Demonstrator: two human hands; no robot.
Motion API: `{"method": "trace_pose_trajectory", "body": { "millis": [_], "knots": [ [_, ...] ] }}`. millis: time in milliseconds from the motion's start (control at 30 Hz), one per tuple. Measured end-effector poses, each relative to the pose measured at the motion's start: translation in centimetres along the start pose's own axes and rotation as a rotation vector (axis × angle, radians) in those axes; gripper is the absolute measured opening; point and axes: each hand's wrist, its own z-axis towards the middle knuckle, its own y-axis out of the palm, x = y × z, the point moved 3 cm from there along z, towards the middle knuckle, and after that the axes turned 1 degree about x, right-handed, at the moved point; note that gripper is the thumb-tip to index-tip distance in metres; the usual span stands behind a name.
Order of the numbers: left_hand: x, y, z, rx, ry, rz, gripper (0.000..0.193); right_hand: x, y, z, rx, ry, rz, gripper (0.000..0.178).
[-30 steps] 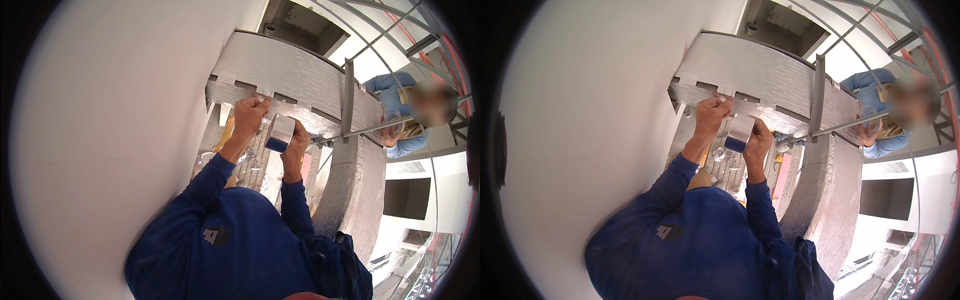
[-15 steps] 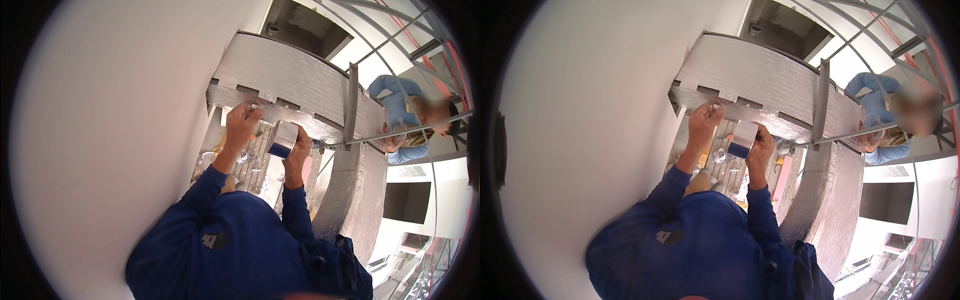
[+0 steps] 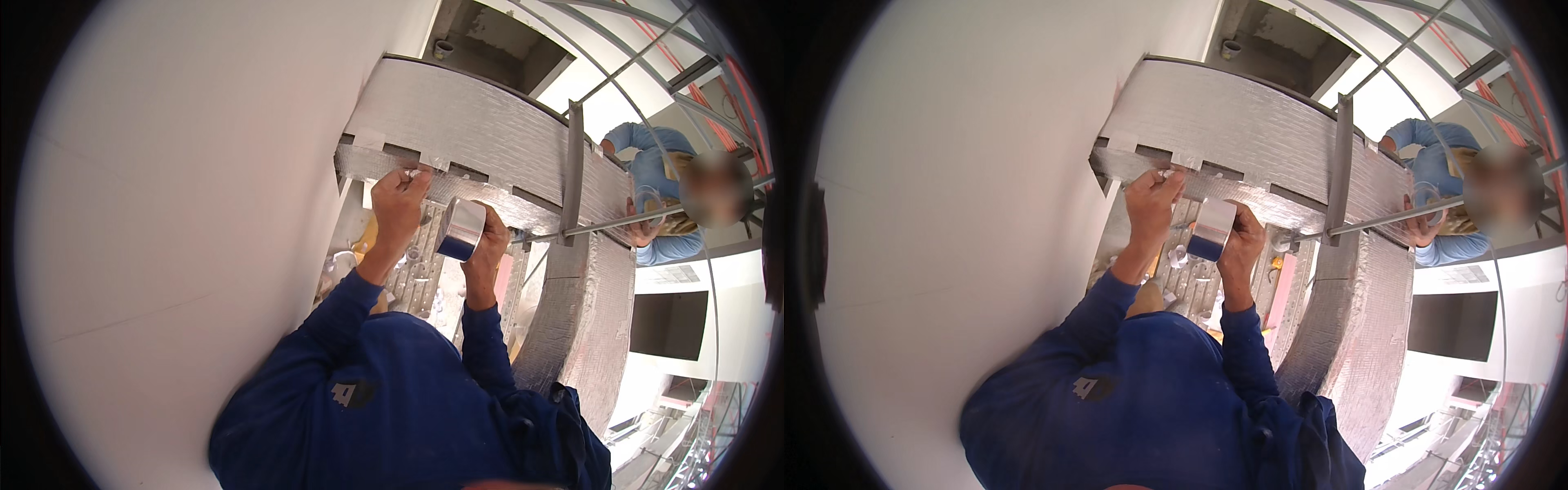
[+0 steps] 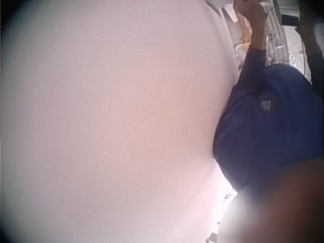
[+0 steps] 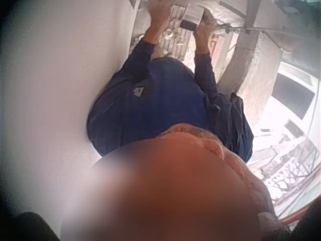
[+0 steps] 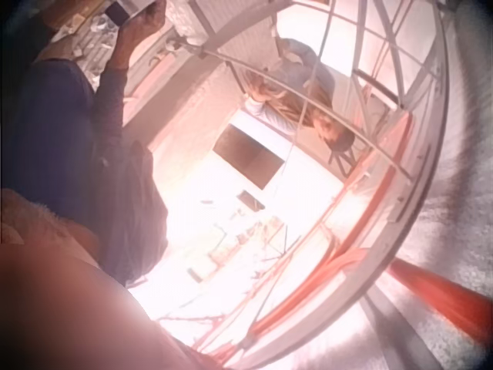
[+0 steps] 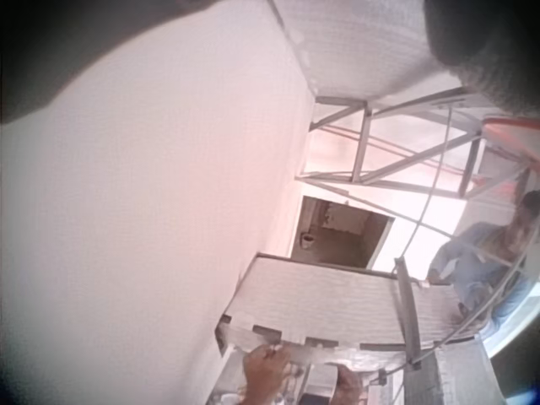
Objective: The person applies silver duct tape to the seams of a large curved metal duct. They repeatedly pull tape from a roll, press it along the seam, and smooth it down. A coworker stands nearby and also handles tape.
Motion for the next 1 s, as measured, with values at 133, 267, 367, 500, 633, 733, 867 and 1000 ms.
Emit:
{"method": "trace_pose_trajectory", "body": {
  "millis": [133, 267, 367, 500, 633, 733, 867, 1000],
  "knots": [
    [0.0, 0.3, 0.3, 0.061, 0.082, 0.227, 0.023, 0.0, 0.1, -0.3, -0.007, 0.015, 0.030, 0.022],
    [-0.5, 0.0, 0.4, 0.118, 0.187, 0.283, 0.023, -0.6, 0.0, -0.7, -0.006, 0.005, -0.033, 0.022],
    [-1.7, -1.3, 0.9, 0.064, 0.107, 0.307, 0.021, -1.0, 0.1, -1.0, 0.007, -0.012, -0.080, 0.022],
    [-2.9, -1.9, 1.0, 0.014, 0.087, 0.056, 0.036, -1.5, 0.1, -1.4, 0.002, -0.042, -0.089, 0.022],
    [-3.0, -1.6, 0.9, 0.010, 0.101, 0.095, 0.033, -1.5, 0.0, -1.6, 0.001, -0.037, -0.003, 0.023],
    [-3.1, -1.5, 1.6, 0.031, 0.117, 0.233, 0.034, -1.5, -0.1, -2.0, 0.004, -0.058, -0.031, 0.023],
    [-3.4, -1.1, 1.9, 0.108, 0.122, 0.153, 0.048, -1.4, -0.3, -2.5, 0.013, -0.045, -0.029, 0.022],
    [-1.6, -1.0, 1.4, 0.113, 0.174, 0.170, 0.049, -1.5, -0.6, -2.5, 0.040, -0.044, -0.020, 0.022]
  ]
}}
